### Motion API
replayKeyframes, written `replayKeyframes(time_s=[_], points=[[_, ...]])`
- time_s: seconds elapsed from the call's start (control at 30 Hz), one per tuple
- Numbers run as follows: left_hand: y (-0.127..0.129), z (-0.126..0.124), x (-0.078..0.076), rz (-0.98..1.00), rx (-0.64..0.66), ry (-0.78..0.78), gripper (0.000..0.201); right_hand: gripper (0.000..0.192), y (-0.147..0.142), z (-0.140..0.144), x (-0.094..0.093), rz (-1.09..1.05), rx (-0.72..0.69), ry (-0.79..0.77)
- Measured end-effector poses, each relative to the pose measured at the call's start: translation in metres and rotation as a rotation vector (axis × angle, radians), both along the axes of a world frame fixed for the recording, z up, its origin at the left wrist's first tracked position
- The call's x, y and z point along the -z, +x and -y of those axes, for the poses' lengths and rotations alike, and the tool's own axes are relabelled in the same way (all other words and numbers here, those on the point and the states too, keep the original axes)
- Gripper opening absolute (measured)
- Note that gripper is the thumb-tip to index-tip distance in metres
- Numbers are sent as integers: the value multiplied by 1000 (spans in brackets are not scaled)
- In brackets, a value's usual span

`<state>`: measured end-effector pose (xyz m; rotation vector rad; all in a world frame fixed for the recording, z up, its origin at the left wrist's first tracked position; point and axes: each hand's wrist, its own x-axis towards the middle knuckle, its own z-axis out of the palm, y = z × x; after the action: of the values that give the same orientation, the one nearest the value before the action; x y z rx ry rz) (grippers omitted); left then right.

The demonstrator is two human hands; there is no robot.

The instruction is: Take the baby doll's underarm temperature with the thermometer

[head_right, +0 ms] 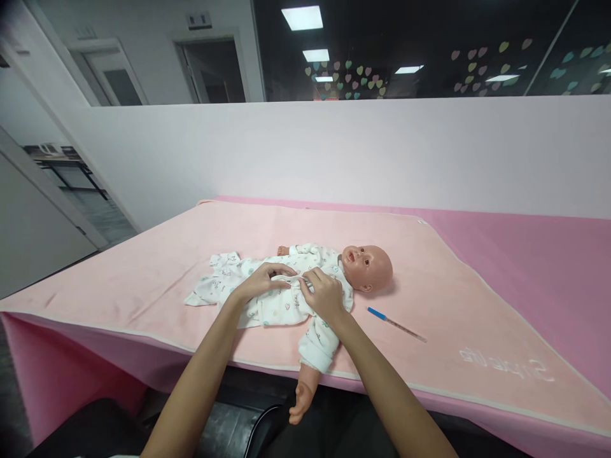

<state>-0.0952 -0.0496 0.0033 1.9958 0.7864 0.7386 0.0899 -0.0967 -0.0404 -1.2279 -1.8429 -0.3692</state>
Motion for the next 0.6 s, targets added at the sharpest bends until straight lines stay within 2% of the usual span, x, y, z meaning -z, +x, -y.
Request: replayKeyframes(time_s=[0.3,0.6], points=[[1,-1,1,56,8,-129,33,20,0,0,0,12,0,-10],[5,-6,5,109,20,-133,28,22,0,0,0,41,-7,-14]])
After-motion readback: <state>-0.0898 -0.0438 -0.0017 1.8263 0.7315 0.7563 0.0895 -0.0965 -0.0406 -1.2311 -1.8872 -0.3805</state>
